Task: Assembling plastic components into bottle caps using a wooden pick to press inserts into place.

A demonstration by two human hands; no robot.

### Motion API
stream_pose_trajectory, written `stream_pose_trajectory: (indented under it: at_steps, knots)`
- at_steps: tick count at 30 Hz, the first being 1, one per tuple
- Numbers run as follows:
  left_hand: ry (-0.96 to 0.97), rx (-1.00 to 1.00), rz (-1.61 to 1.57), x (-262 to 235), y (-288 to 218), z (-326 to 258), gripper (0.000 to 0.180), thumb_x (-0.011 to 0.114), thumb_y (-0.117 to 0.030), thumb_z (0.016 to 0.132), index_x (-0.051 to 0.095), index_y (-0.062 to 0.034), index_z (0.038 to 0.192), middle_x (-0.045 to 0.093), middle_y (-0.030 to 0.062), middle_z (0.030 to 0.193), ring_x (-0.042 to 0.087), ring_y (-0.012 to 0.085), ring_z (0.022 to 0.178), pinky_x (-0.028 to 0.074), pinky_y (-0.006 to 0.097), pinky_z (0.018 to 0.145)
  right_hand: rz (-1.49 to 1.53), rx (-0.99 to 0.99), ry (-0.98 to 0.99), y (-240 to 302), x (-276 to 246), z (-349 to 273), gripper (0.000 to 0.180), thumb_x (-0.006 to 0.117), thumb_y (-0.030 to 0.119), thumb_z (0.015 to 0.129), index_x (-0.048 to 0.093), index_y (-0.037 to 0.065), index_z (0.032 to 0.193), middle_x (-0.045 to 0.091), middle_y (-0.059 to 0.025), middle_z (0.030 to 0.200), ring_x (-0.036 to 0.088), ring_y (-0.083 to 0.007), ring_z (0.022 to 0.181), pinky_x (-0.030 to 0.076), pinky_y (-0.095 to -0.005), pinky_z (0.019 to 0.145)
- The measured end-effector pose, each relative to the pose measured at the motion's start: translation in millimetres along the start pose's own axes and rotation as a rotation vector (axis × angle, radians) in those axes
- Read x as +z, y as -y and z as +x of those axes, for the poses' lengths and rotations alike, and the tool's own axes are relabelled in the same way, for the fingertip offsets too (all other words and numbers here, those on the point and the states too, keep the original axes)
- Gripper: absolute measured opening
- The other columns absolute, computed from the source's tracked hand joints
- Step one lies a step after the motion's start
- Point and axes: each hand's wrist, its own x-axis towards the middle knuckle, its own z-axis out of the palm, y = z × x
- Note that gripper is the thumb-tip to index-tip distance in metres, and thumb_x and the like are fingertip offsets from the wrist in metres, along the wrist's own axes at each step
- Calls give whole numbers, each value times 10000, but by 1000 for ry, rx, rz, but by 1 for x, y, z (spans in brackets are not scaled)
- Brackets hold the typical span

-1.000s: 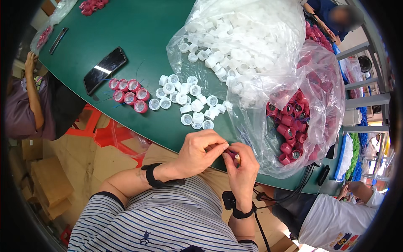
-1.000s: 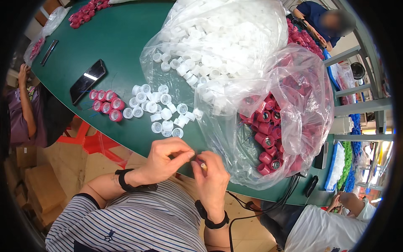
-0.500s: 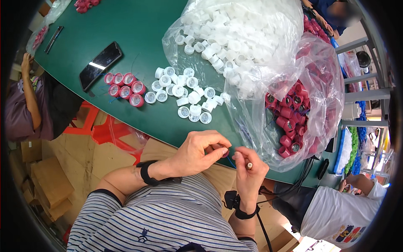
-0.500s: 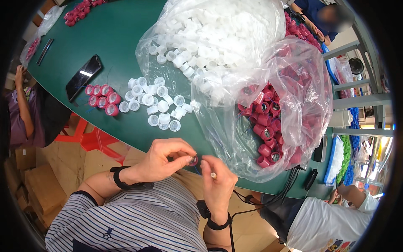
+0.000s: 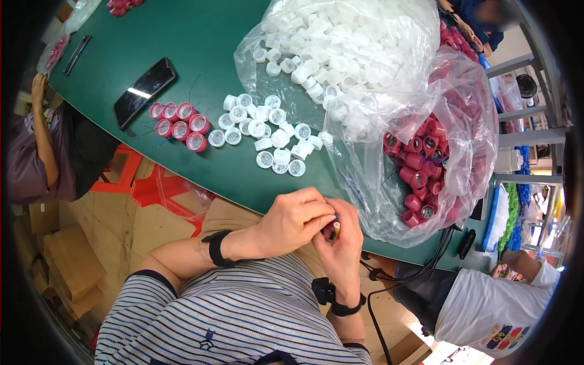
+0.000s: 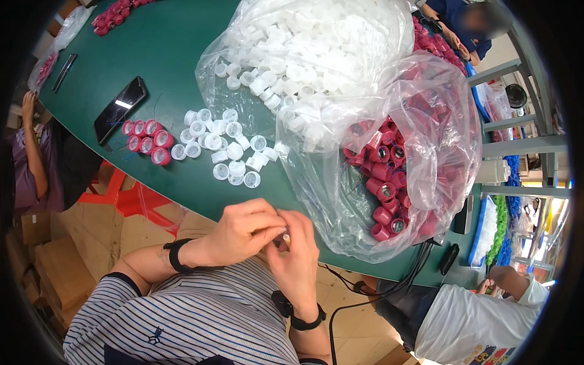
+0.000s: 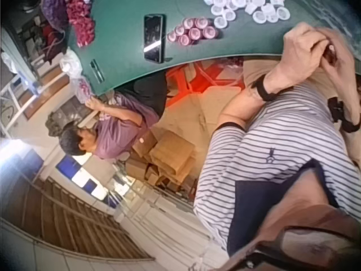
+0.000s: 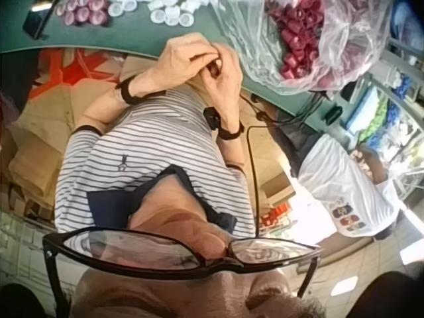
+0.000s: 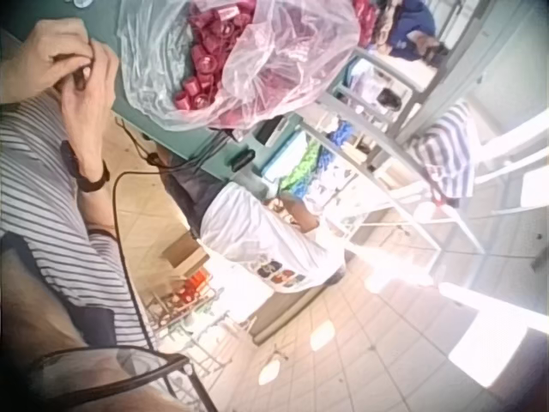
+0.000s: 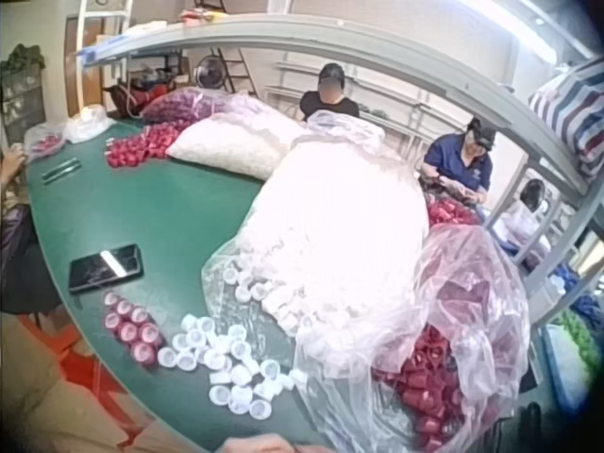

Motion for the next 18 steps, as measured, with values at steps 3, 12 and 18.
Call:
stream_pose_trajectory:
  at_steps: [3,12,18]
  knots:
    - [-49,-58,-93,-9,2,2,77,719,-1,802,717,0,879,658,100,817,640,211,623,503,304,530,-143,-83,-33,-13,4,1,338,693,-70,773,623,32,1088,633,-126,1074,663,-283,860,553,-325,617]
    - [134,-630,-451,-28,-10,10,71,650,-7,883,682,55,895,692,92,750,670,104,678,503,256,546,-317,-145,-168,-1,-1,-2,502,741,-24,734,581,44,1206,636,-133,1109,677,-285,768,559,-349,628]
    - [0,-335,-349,-19,1,3,101,669,-42,882,683,56,905,664,70,664,628,81,594,486,254,513,-65,-61,-54,1,13,3,426,686,-35,790,601,39,1201,697,-142,906,677,-239,667,547,-327,632]
